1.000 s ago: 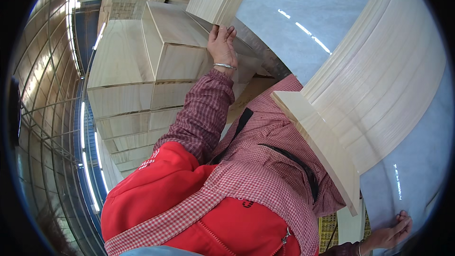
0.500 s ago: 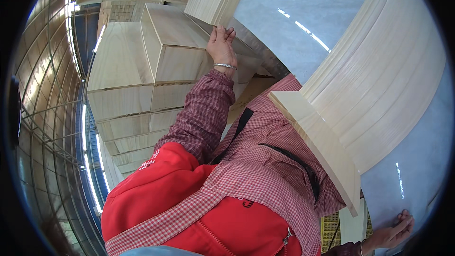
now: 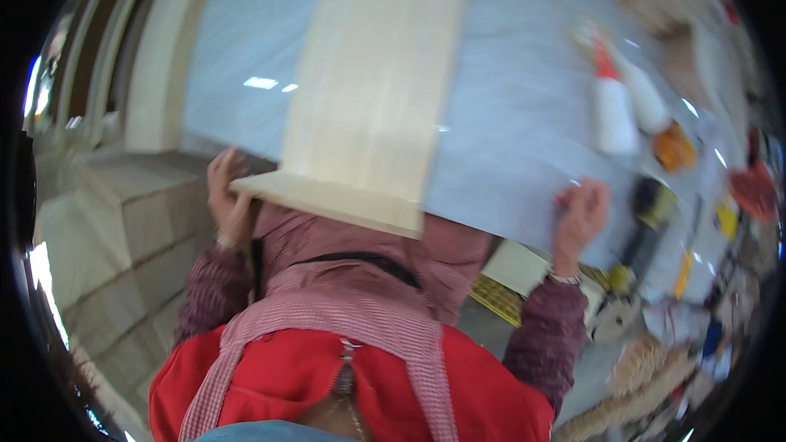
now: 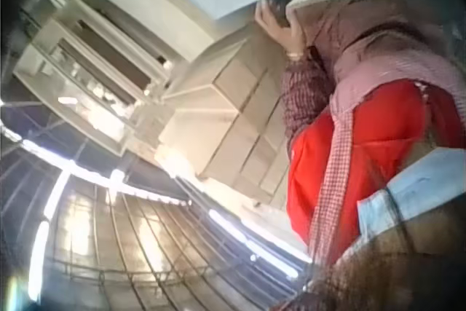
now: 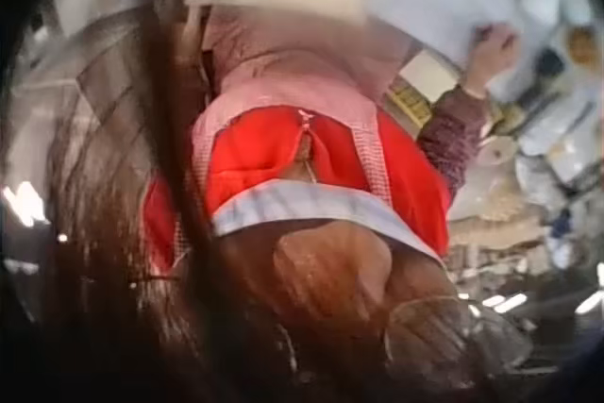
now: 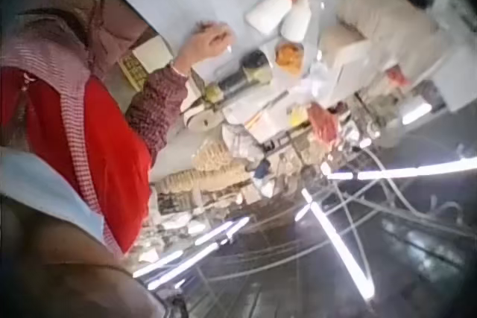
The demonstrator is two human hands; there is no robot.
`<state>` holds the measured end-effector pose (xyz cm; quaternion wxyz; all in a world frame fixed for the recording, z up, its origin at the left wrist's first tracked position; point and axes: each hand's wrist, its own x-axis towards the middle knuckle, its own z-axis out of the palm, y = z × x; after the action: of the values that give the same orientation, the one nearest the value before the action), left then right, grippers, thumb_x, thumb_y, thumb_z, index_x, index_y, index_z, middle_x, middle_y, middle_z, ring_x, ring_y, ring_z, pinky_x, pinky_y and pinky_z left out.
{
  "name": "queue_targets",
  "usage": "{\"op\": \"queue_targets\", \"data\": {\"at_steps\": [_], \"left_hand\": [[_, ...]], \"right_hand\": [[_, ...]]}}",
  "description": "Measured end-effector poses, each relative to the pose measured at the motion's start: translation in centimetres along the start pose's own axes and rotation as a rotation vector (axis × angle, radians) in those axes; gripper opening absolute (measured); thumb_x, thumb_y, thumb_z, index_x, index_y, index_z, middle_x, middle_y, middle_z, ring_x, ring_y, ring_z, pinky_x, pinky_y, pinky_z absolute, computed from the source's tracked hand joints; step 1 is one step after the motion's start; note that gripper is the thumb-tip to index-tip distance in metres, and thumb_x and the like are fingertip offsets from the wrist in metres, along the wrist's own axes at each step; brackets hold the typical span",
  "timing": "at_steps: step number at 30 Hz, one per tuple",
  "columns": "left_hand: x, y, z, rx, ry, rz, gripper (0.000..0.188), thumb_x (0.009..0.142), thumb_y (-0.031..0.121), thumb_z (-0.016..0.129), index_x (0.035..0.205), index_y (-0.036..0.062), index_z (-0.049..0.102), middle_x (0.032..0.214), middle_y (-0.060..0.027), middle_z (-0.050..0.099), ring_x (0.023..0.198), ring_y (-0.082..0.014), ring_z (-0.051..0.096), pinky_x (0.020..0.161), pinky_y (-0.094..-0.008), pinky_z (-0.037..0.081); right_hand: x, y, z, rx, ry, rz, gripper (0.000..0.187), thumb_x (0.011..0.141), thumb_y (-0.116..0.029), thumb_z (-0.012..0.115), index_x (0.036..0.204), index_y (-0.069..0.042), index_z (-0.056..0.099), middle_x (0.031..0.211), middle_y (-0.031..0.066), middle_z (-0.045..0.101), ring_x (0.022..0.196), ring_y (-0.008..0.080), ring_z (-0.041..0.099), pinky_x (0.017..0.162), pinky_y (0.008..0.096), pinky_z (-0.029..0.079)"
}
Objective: The recorder is assembling wooden boards into a frame-like structure using wood glue and a pneumatic nail gun.
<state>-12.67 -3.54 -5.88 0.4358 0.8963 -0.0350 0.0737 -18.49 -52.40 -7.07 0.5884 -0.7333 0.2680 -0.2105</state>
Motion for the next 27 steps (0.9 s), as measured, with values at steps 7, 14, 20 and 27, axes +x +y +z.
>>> {"op": "queue_targets", "data": {"at_steps": [7, 14, 20, 27], "left_hand": [[1.2, 3.0, 0.1, 0.089, -0.216, 0.373, 0.060, 0.074, 0.014, 0.068, 0.130, 0.0012, 0.051, 0.132, -0.0157, 0.048, 0.118, -0.0339, 0.049, 0.100, -0.0402, 0.040], [4.7, 3.0, 1.8, 0.128, -0.379, 0.559, 0.060, 0.076, 0.029, 0.066, 0.129, 0.0038, 0.053, 0.134, -0.0138, 0.049, 0.125, -0.0355, 0.044, 0.107, -0.0455, 0.034], [6.5, 2.1, 2.7, 0.118, -0.452, 0.699, 0.063, 0.076, 0.044, 0.063, 0.127, 0.0072, 0.056, 0.136, -0.0125, 0.049, 0.131, -0.0356, 0.039, 0.110, -0.0476, 0.031], [6.3, 1.7, 2.8, 0.162, -0.405, 0.718, 0.066, 0.074, 0.040, 0.068, 0.131, 0.0121, 0.053, 0.141, -0.0088, 0.046, 0.133, -0.0320, 0.038, 0.111, -0.0455, 0.029]], "right_hand": [[4.8, -5.7, -3.9, -0.160, 0.126, -0.202, 0.020, 0.097, -0.020, 0.051, 0.089, -0.003, 0.057, 0.075, 0.0037, 0.056, 0.066, 0.0126, 0.051, 0.063, 0.0251, 0.044], [9.2, -4.3, -1.6, -0.562, 0.017, -0.181, 0.035, 0.090, -0.030, 0.061, 0.111, -0.003, 0.056, 0.104, 0.0102, 0.061, 0.090, 0.0209, 0.056, 0.082, 0.0307, 0.045], [8.4, -3.6, -0.3, -0.557, 0.027, -0.060, 0.059, 0.082, -0.031, 0.068, 0.129, -0.004, 0.045, 0.123, 0.0150, 0.053, 0.105, 0.0288, 0.055, 0.094, 0.0358, 0.043], [9.8, -5.1, 0.3, 0.069, 0.136, -0.026, 0.059, 0.082, -0.027, 0.072, 0.125, 0.001, 0.045, 0.120, 0.0168, 0.052, 0.109, 0.0291, 0.054, 0.090, 0.0348, 0.047]]}}
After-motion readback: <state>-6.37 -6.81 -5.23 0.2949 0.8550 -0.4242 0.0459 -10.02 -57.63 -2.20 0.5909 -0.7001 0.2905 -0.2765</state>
